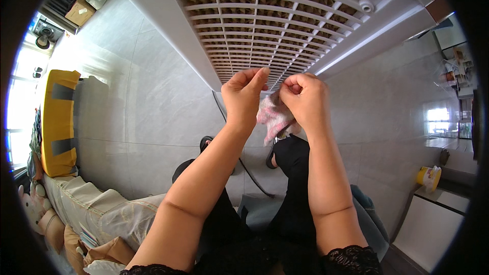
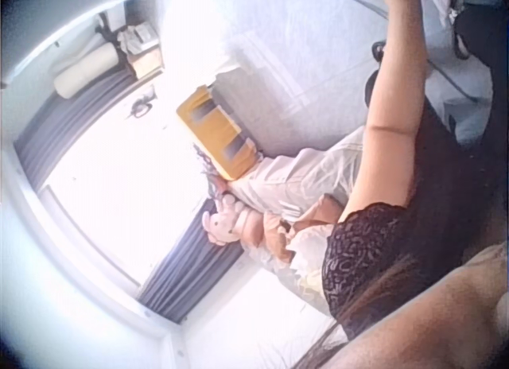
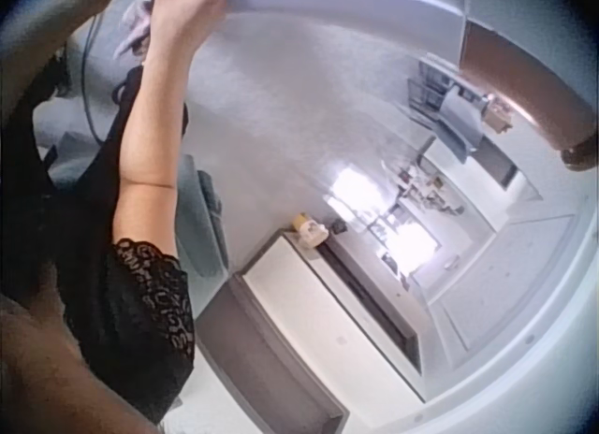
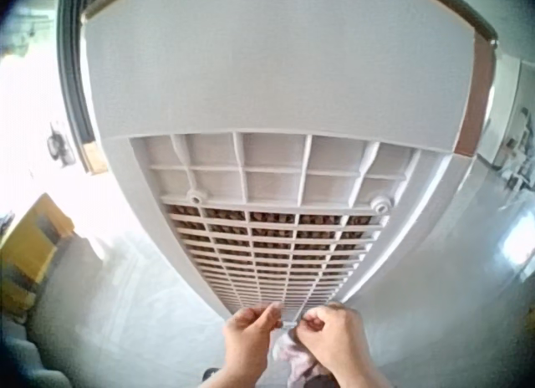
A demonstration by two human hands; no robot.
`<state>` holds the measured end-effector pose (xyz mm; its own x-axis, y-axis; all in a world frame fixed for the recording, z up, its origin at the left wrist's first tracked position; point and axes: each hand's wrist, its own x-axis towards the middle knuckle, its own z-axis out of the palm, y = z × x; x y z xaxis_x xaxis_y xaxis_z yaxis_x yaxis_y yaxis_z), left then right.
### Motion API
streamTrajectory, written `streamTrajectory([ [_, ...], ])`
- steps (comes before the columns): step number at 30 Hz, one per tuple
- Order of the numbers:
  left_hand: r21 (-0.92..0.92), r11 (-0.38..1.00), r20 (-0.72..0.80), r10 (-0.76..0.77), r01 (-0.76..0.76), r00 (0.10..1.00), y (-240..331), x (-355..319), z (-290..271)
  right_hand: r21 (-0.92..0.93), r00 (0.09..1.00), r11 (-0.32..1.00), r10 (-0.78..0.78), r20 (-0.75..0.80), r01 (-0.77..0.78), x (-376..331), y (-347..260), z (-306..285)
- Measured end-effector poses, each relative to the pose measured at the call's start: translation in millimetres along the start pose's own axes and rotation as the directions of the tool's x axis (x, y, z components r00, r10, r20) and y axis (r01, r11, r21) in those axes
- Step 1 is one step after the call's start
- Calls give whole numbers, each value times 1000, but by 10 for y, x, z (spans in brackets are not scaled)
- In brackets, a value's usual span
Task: The person wipes the front grille of a portable air cooler with a pink cloth. They hold the unit steady with one hand while scrubbing the grille with the other, moving across different sections of the front surface.
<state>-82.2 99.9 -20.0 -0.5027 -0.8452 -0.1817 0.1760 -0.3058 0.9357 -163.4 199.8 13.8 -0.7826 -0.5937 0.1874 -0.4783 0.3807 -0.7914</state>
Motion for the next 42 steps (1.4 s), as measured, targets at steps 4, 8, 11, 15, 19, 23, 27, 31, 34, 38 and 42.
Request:
streamTrajectory([
  [4, 453, 626, 103, 671, -635, 734, -39, 95, 61, 7, 1000, 1000, -2, -7, 2, -1, -82, -29],
  [8, 574, 360, 223, 796, -736, 563, -90, 184, 54, 50, 1000, 999, 6, -4, -6, -6, -65, -48],
  [11, 573, 266, 305, 808, -775, 504, -59, 216, 21, 95, 997, 993, 66, 33, -69, -7, -109, -79],
  [15, 590, 167, 380, 806, -790, 454, -70, 250, -11, 36, 1000, 999, -23, -12, 24, -14, -57, -44],
  [19, 574, 182, 355, 823, -799, 443, -72, 243, 25, 17, 992, 993, -116, -45, 117, -1, 1, 0],
  [23, 583, 202, 380, 788, -787, 484, -95, 193, -69, 48, 996, 995, -84, -15, 85, -1, 20, -30],
  [27, 545, 200, 431, 767, -815, 476, -37, 135, -203, 33, 988, 987, -156, -19, 156, 26, 60, -32],
  [31, 534, 235, 460, 726, -812, 512, -36, 55, -301, 144, 998, 987, -68, 11, 66, 5, -76, -89],
  [34, 533, 275, 479, 681, -800, 554, 4, -27, -357, 133, 998, 990, -55, 23, 51, 13, -58, -106],
  [38, 632, 303, 553, 469, -714, 688, -17, -89, -573, 131, 999, 990, -45, 21, 42, 12, -18, -101],
  [42, 857, 102, 507, 7, -505, 862, 7, -97, -701, 91, 995, 991, -98, 4, 97, 20, 44, -74],
])
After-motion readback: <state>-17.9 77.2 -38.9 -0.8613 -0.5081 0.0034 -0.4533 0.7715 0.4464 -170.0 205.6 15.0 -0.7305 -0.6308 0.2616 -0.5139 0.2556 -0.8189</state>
